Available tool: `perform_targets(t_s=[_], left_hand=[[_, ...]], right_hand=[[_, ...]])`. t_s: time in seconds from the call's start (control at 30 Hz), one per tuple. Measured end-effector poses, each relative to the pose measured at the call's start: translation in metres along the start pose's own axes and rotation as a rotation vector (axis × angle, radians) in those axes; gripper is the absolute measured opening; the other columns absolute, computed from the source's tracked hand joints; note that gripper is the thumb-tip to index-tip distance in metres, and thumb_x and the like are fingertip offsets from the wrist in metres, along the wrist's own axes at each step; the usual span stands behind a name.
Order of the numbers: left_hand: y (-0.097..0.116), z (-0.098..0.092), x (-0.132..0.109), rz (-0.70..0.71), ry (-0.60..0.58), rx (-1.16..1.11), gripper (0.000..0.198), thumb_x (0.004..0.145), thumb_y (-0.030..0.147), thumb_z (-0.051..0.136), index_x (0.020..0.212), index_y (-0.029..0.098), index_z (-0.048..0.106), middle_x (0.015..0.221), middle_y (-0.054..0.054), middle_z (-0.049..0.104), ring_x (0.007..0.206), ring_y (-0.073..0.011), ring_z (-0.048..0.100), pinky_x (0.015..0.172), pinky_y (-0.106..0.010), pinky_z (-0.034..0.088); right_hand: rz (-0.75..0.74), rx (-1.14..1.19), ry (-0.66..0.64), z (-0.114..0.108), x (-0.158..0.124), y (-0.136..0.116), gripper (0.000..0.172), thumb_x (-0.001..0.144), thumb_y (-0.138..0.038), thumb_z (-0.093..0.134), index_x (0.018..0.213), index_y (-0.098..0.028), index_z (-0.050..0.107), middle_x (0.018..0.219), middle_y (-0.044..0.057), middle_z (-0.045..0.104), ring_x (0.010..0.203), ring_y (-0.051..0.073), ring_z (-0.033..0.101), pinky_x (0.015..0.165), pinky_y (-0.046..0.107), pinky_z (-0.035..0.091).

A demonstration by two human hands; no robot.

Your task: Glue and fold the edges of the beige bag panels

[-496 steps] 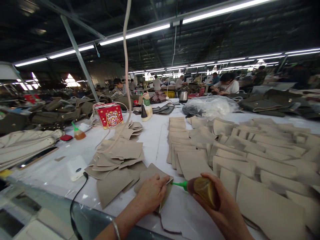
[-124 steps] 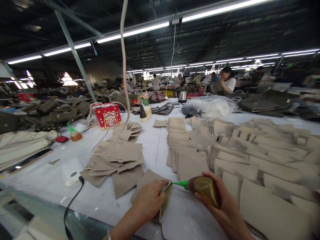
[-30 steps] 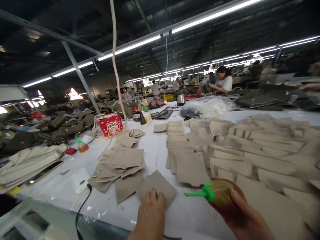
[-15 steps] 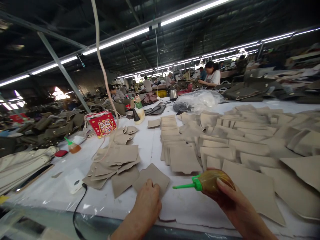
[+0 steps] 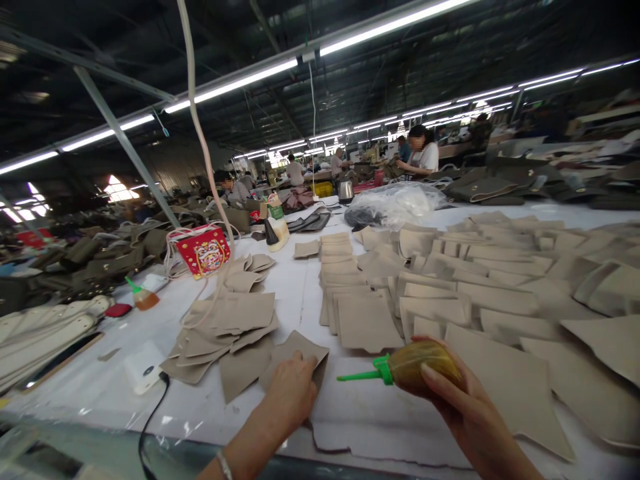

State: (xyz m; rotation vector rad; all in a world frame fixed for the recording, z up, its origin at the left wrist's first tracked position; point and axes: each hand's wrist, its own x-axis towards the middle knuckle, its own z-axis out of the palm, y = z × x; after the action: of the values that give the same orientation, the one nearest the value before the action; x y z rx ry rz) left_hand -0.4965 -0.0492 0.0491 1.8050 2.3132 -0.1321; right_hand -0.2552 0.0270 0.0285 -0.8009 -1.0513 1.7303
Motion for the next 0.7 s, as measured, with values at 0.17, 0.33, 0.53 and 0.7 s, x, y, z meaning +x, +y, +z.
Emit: perform_targets(t_s=[0.17,0.33,0.53,0.7], left_hand=[[-0.01,0.0,0.0,0.117,0.015,-0.132,0.064,0.075,0.009,0.038,0.137,0.024,0.05,0.109,-0.01,0.069,0.103,-0.0259,0.063,0.092,-0.039,0.048],[-0.007,-0.001,0.0,0.129,0.025,-0.176,0.06,0.077,0.014,0.039,0.135,0.025,0.052,0.111,-0.01,0.069,0.103,-0.0279,0.064,0.092,-0.042,0.049],[-0.01,-0.001,0.001,0.162,0.036,-0.273,0.057,0.076,0.015,0.04,0.129,0.023,0.057,0.117,-0.009,0.068,0.108,-0.0268,0.063,0.096,-0.04,0.047],[-0.01,-0.001,0.001,0.145,0.041,-0.289,0.052,0.076,0.017,0.04,0.124,0.023,0.059,0.11,-0.01,0.07,0.104,-0.0277,0.064,0.092,-0.04,0.049]], right_hand=[[-0.26,-0.446,-0.017,0.004,0.003,-0.009,0.052,0.075,-0.046,0.073,0.117,-0.027,0.05,0.099,0.005,0.065,0.088,0.025,0.066,0.077,0.034,0.056],[-0.47,-0.809,-0.145,0.005,0.016,0.001,0.049,0.079,-0.045,0.069,0.121,-0.029,0.047,0.117,0.006,0.059,0.102,0.026,0.061,0.089,0.035,0.051],[-0.642,-0.982,-0.27,0.024,0.028,0.004,0.046,0.084,-0.037,0.067,0.122,-0.033,0.043,0.115,0.003,0.057,0.101,0.023,0.06,0.089,0.035,0.049],[-0.739,-1.049,-0.327,0.033,0.03,0.001,0.044,0.085,-0.032,0.066,0.122,-0.033,0.042,0.11,0.003,0.058,0.096,0.021,0.061,0.083,0.03,0.051]])
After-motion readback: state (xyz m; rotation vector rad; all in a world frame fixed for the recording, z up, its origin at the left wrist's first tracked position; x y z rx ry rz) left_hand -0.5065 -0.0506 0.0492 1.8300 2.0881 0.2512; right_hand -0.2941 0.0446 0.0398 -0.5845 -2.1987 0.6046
